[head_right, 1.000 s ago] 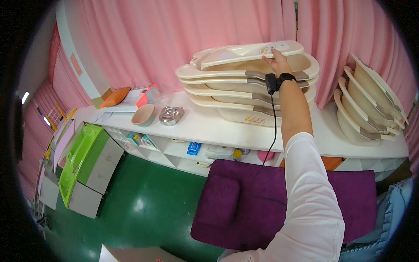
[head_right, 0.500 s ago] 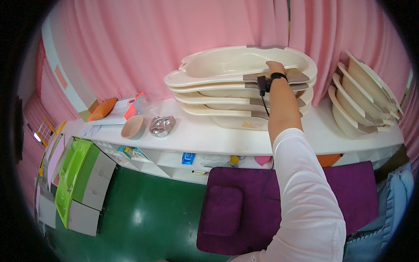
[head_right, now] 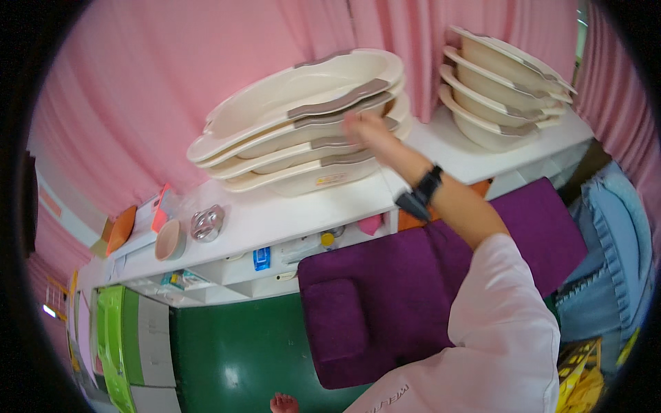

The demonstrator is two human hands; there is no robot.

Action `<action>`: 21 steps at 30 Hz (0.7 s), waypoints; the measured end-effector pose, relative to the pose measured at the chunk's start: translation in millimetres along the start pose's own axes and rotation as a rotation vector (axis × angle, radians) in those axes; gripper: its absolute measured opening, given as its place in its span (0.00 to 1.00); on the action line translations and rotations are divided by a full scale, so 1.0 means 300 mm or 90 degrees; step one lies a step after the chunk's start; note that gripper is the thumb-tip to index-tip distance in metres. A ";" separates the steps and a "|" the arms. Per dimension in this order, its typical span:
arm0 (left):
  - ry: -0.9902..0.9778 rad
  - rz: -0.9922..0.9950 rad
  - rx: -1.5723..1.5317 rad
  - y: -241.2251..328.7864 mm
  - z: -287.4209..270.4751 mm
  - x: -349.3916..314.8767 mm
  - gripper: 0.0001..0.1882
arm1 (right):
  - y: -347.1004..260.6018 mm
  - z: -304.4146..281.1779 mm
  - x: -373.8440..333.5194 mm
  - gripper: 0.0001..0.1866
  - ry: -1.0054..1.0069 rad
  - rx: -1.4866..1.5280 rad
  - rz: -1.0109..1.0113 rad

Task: The person picks up scattered colored pencils from the floor and places them into a container, then carries a plastic baby bath and a pillow to a shelf, and finally moves a basin to a counter.

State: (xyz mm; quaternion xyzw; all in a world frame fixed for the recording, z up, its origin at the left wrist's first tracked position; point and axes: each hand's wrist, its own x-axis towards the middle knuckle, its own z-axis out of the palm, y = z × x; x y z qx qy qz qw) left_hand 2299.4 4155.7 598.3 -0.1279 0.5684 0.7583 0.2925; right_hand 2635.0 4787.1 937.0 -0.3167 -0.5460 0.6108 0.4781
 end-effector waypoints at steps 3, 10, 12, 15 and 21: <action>-0.103 -0.067 0.015 -0.034 0.122 0.236 0.11 | 0.110 -0.126 -0.417 0.15 0.056 0.093 0.137; -0.143 -0.297 -0.030 -0.319 0.728 0.336 0.09 | 0.319 -0.528 -1.116 0.14 0.345 0.247 0.318; -0.592 0.320 0.565 -0.336 0.664 0.565 0.10 | 0.356 -0.550 -1.188 0.14 0.382 0.316 0.286; -0.419 -0.434 0.067 -0.451 1.118 0.127 0.10 | 0.358 -0.705 -1.458 0.14 0.573 0.382 0.185; -0.483 -0.333 0.184 -0.587 1.256 -0.299 0.08 | 0.360 -0.773 -1.642 0.14 0.657 0.323 0.127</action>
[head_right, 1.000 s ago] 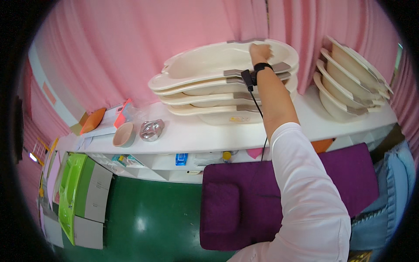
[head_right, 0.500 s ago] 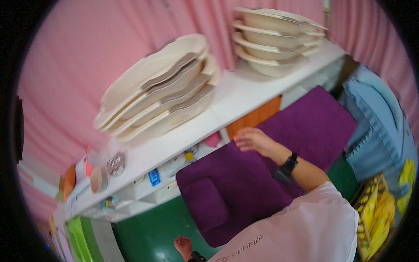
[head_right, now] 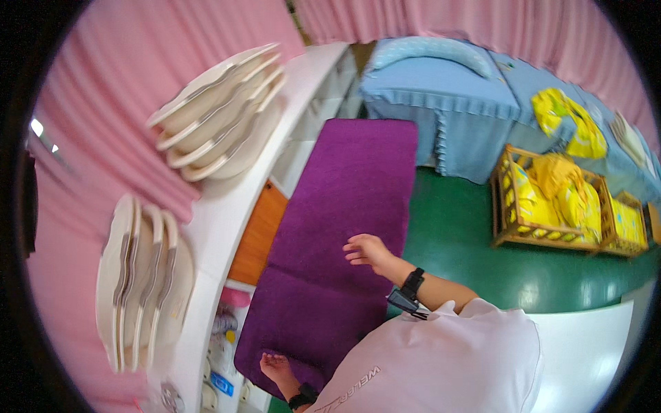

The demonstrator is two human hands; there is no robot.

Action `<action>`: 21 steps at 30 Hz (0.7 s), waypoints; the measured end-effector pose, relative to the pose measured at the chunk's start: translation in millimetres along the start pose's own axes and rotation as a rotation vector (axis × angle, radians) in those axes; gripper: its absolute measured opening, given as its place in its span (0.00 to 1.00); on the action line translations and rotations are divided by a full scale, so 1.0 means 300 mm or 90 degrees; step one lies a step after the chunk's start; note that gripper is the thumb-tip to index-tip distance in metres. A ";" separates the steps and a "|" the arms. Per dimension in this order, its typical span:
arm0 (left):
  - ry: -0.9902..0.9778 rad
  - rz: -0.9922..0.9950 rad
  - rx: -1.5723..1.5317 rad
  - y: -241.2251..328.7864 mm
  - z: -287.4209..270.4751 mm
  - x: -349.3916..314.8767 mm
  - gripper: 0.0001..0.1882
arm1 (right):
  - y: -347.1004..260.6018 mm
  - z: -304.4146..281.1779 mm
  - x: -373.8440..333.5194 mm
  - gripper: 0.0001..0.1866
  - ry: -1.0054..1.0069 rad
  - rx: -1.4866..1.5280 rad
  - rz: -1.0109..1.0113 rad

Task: The person picks up scattered colored pencils from the floor and places them into a container, then carries a plastic baby bath and a pillow to a shelf, and finally moves a basin to a counter.

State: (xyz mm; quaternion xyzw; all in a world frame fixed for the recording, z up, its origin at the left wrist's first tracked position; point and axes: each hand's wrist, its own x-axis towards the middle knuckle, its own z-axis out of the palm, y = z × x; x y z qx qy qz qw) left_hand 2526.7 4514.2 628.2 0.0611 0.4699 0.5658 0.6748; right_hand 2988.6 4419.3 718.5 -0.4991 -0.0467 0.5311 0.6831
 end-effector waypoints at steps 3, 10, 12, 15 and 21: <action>-0.074 -0.053 0.049 -0.131 0.210 -0.070 0.10 | -0.091 -0.124 -0.037 0.12 -0.014 -0.035 -0.027; -0.242 -0.220 0.123 -0.423 0.477 0.075 0.12 | -0.295 -0.591 -0.229 0.12 0.118 0.020 -0.114; -0.290 -0.253 0.176 -0.569 0.615 0.088 0.10 | -0.322 -0.742 -0.334 0.12 0.192 0.046 -0.141; -0.231 -0.290 0.232 -0.808 0.830 -0.046 0.07 | -0.327 -0.939 -0.484 0.12 0.286 0.140 -0.180; -0.392 -0.398 0.426 -1.194 1.199 -0.239 0.05 | -0.234 -1.148 -0.802 0.10 0.515 0.285 -0.320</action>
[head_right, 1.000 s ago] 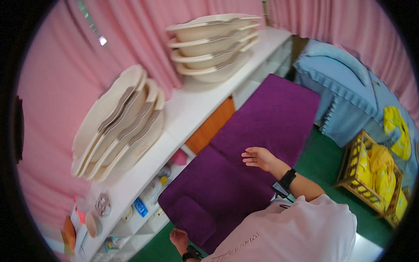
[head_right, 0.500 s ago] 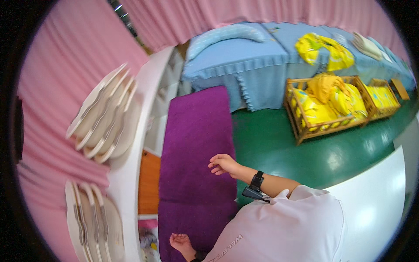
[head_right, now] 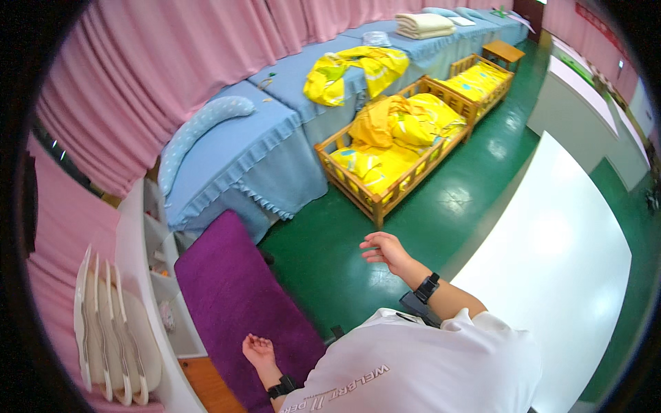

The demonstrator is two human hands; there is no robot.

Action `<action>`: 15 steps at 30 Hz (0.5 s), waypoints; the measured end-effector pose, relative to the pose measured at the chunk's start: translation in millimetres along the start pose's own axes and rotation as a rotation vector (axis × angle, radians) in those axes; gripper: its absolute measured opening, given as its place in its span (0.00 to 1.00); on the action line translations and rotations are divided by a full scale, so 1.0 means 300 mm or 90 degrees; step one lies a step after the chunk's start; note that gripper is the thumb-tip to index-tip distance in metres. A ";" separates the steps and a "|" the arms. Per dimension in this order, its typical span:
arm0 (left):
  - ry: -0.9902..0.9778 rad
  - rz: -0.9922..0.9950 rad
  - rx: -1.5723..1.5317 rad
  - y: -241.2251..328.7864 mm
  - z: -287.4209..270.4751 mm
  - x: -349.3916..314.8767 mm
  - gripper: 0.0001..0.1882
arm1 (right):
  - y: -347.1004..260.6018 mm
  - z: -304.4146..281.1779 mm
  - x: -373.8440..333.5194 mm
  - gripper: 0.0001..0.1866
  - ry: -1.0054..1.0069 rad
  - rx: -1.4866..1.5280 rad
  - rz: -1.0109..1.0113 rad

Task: The person picks up scattered colored pencils from the floor and places them into a container, then carries a plastic baby bath and a pillow to a shelf, and finally moves a basin to a counter.

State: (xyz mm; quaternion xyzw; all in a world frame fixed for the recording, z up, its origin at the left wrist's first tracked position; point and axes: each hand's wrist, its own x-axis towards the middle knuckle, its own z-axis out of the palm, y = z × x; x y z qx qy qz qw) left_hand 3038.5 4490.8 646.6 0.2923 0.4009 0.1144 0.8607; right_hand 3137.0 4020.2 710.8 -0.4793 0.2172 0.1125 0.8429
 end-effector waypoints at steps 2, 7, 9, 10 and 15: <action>-0.026 -0.015 0.067 -0.013 0.133 0.085 0.05 | -0.009 -0.095 -0.022 0.11 0.045 0.039 -0.035; -0.103 -0.099 0.037 -0.043 0.276 0.413 0.06 | -0.005 -0.267 -0.076 0.12 0.267 0.165 -0.125; -0.078 -0.142 0.017 -0.078 0.368 0.521 0.08 | -0.003 -0.340 -0.079 0.12 0.338 0.216 -0.161; -0.087 -0.154 0.025 -0.079 0.408 0.573 0.08 | 0.008 -0.365 -0.080 0.12 0.380 0.235 -0.175; -0.145 -0.218 0.015 -0.078 0.559 0.882 0.09 | 0.042 -0.382 -0.111 0.11 0.509 0.298 -0.248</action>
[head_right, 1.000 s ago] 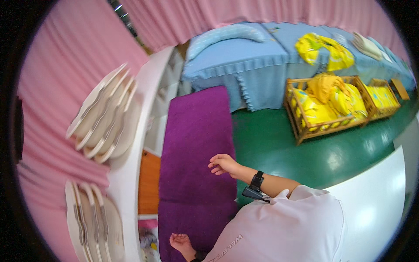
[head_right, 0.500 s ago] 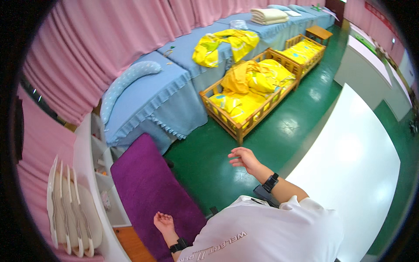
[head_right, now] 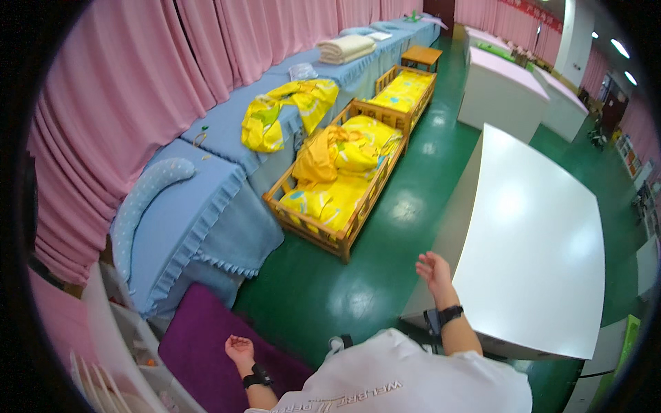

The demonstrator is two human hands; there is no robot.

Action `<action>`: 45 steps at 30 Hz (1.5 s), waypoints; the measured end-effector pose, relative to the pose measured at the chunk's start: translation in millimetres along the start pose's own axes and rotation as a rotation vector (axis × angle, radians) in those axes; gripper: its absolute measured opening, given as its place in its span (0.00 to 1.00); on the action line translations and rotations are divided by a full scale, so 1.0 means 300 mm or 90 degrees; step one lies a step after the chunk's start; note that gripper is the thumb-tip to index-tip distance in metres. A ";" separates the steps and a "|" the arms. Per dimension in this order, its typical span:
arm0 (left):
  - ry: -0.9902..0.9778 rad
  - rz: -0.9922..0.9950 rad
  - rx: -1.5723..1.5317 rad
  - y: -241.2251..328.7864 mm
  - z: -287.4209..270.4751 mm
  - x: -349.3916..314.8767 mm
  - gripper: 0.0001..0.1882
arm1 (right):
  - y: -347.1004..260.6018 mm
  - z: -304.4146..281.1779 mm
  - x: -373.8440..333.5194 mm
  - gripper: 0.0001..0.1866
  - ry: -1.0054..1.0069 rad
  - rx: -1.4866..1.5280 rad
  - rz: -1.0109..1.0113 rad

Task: The person picks up scattered colored pencils from the floor and places them into a container, then carries a plastic baby bath and a pillow to a shelf, and finally moves a basin to a counter.

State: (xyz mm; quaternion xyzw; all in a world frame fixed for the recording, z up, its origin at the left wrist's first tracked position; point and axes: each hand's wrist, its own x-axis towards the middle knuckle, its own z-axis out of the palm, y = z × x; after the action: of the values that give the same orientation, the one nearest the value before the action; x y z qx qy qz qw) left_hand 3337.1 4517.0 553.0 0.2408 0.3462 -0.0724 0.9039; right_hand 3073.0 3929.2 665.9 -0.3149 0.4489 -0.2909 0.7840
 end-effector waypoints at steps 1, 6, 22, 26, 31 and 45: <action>0.009 0.015 0.021 -0.005 0.042 0.061 0.09 | 0.012 -0.005 -0.005 0.11 0.007 0.005 -0.005; -0.113 -0.037 0.021 -0.149 0.341 0.381 0.06 | 0.022 -0.068 -0.020 0.13 0.065 0.033 -0.052; -0.022 0.063 0.252 -1.040 1.575 0.792 0.09 | -0.300 -0.731 0.354 0.16 0.505 0.400 -0.295; 0.009 0.229 0.393 -1.048 1.810 0.854 0.10 | -0.504 -0.885 0.500 0.13 0.580 0.413 -0.330; 0.036 0.315 0.495 -1.127 1.845 1.015 0.11 | -0.642 -1.026 0.725 0.10 0.591 0.484 -0.375; 0.097 0.097 0.227 -2.109 1.971 1.325 0.16 | -1.143 -0.454 1.758 0.18 0.494 0.326 -0.235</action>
State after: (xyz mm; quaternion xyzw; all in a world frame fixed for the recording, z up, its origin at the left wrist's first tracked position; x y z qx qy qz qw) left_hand 3796.3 3691.3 427.8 0.4269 0.3758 -0.0455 0.8213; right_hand 3118.4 3290.9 595.9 -0.0553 0.5581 -0.6216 0.5469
